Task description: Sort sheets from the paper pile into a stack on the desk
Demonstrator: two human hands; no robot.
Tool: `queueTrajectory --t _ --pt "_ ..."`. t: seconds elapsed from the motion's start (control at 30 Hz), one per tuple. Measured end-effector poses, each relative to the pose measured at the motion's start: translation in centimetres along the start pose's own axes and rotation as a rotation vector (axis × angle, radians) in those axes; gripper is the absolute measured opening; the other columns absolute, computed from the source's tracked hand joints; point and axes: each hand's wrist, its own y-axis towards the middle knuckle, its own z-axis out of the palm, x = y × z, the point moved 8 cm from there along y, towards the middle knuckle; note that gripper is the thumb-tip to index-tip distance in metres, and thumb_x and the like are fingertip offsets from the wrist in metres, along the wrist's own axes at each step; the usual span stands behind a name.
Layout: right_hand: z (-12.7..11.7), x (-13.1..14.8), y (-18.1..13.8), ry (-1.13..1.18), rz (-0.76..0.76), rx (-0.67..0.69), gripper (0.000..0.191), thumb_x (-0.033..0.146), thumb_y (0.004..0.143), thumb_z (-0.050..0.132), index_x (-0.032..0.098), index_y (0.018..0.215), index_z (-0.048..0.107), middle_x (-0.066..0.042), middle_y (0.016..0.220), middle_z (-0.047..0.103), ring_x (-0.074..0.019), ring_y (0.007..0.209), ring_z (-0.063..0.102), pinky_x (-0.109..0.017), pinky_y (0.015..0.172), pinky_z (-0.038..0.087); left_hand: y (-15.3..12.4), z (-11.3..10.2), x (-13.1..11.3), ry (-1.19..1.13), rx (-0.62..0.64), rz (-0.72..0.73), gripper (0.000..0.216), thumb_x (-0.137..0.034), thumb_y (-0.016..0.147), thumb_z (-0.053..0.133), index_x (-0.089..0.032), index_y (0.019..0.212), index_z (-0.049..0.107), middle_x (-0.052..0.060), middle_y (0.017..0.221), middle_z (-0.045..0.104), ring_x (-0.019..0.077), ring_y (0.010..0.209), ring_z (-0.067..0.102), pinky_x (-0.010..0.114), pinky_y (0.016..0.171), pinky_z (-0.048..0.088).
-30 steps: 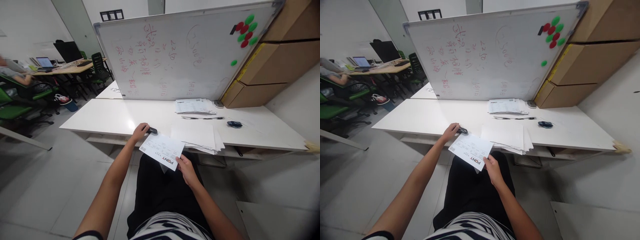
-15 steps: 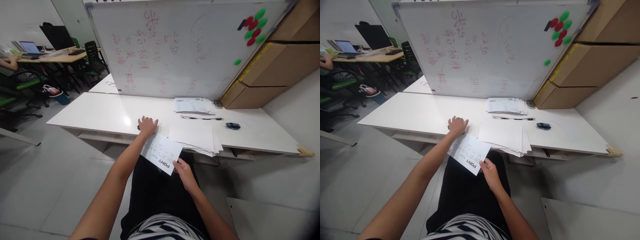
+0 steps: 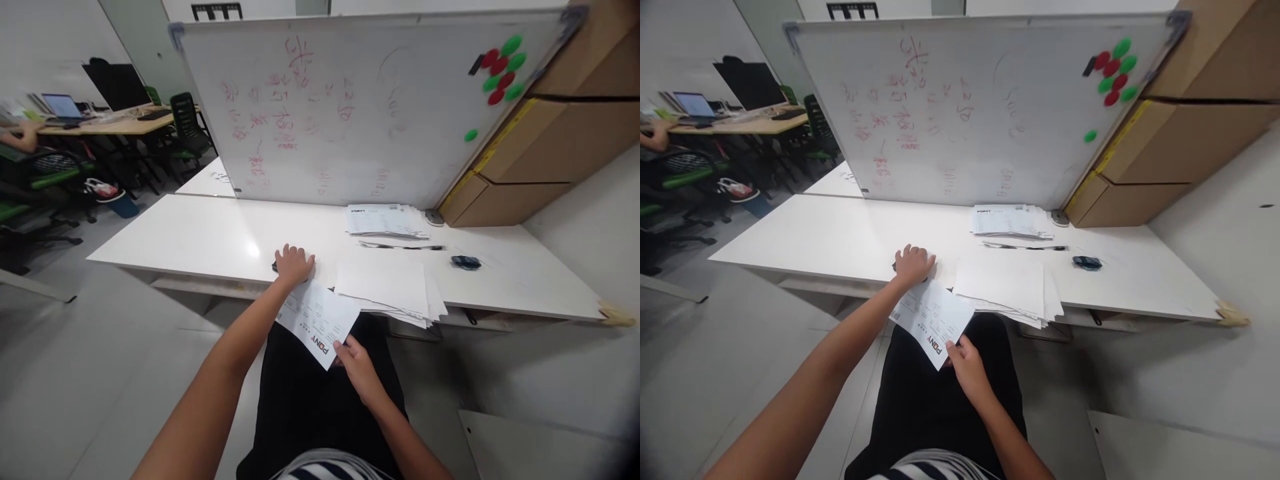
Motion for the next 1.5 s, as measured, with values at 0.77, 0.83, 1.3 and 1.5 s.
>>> queueTrajectory --t 0.77,0.83,1.3,1.5 --pt "1.6 2.4 -5.8 0.119 -0.190 -0.027 0.100 0.052 0.080 0.065 0.028 0.153 0.000 -0.009 0.128 0.063 -0.0226 0.105 0.065 -0.047 0.103 0.040 -0.5 -1.5 -0.3 0.149 0.082 -0.038 0.047 -0.044 0.091 0.030 -0.015 0.115 0.057 0.021 0.123 0.056 0.0357 0.114 0.050 0.051 0.090 0.036" --pt "1.5 2.3 -5.5 0.092 -0.226 -0.017 0.089 0.050 0.082 0.063 0.029 0.152 0.013 -0.009 0.134 0.058 -0.0221 0.110 0.063 -0.045 0.104 0.039 -0.5 -1.5 -0.3 0.154 0.086 -0.035 0.047 -0.044 0.091 0.029 -0.015 0.116 0.057 0.021 0.123 0.056 0.0352 0.114 0.050 0.051 0.089 0.037" --pt "-1.5 4.2 0.2 -0.156 -0.378 -0.320 0.088 0.032 0.085 0.053 0.021 0.153 -0.002 -0.009 0.114 0.069 -0.0203 0.089 0.068 -0.036 0.083 0.053 1.4 -4.1 2.9 -0.473 -0.050 -0.125 0.059 -0.058 0.093 0.016 -0.023 0.114 0.059 0.010 0.122 0.062 0.0272 0.114 0.055 0.045 0.096 0.040" --pt "-4.4 10.7 -0.5 -0.452 -0.441 -0.285 0.064 0.031 0.086 0.054 0.027 0.146 0.034 -0.005 0.109 0.071 -0.0213 0.089 0.068 -0.039 0.085 0.053 -2.3 -4.3 4.9 -0.280 -0.098 0.280 0.046 -0.054 0.090 0.035 -0.023 0.114 0.060 0.007 0.122 0.061 0.0249 0.118 0.052 0.040 0.100 0.039"
